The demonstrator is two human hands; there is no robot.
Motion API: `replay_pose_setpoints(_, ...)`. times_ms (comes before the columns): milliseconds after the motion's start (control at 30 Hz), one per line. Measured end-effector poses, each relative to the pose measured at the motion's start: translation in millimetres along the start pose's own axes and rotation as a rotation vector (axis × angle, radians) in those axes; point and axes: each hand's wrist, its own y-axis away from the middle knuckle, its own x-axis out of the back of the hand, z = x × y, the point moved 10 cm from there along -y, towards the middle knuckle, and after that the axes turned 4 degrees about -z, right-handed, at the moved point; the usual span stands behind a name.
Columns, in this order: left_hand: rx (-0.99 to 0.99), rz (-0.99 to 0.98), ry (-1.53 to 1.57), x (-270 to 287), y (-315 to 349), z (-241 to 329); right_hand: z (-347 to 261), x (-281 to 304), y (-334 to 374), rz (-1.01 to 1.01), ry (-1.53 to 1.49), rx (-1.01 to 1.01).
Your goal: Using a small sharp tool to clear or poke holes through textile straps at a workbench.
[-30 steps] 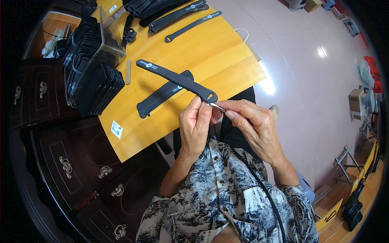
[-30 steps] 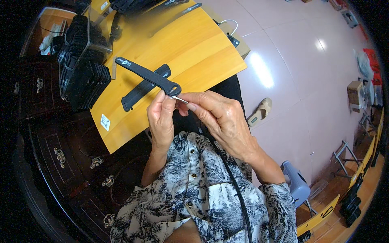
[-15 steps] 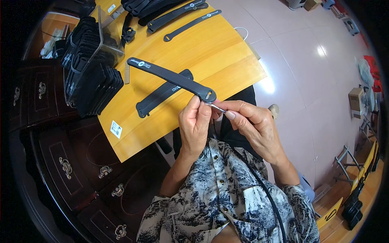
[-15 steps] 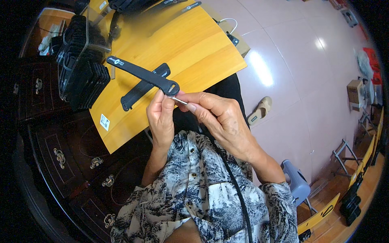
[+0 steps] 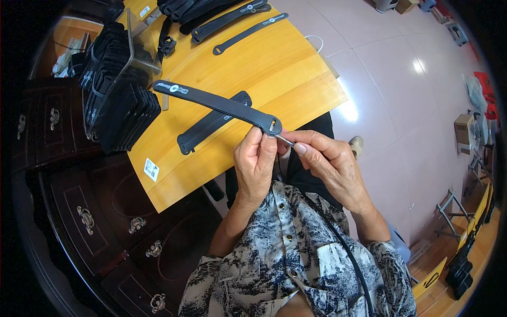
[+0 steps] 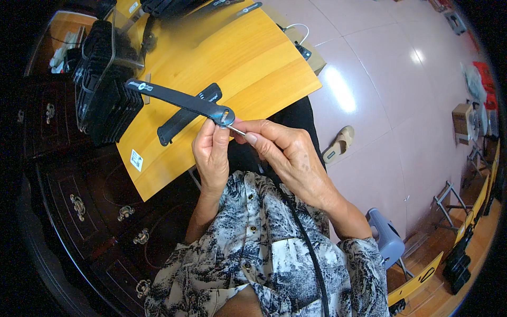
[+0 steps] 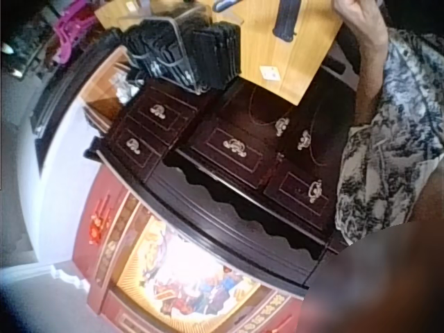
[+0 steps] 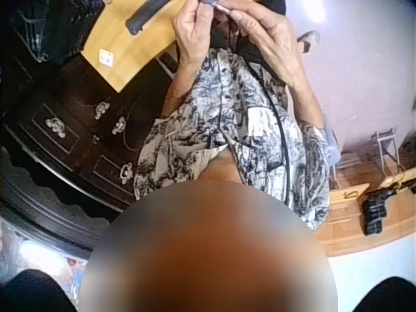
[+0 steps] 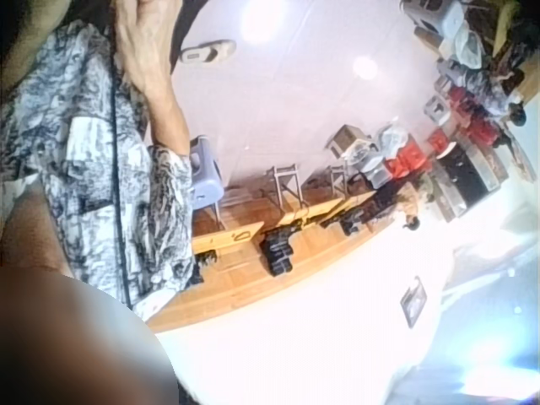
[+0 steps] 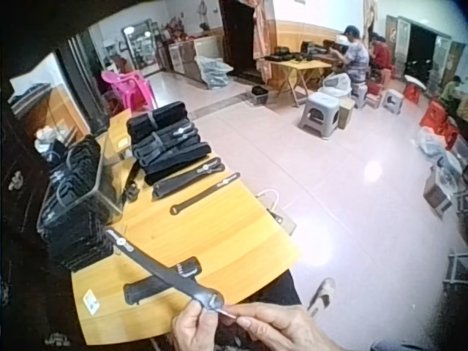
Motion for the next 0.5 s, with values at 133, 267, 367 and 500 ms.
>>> replay_pose_setpoints(133,-0.045,0.033,-0.077,3,0,2,13,-4,2,-0.028,-0.16,-0.102)
replay_pose_setpoints(267,-0.086,0.054,-0.122,0,2,6,20,-5,3,-0.025,-0.239,-0.123)
replay_pose_setpoints(367,-0.071,0.085,-0.141,5,3,3,19,-9,2,-0.042,-0.225,-0.107)
replay_pose_setpoints(500,-0.05,0.055,-0.147,1,4,1,14,-6,3,-0.015,-0.175,-0.112)
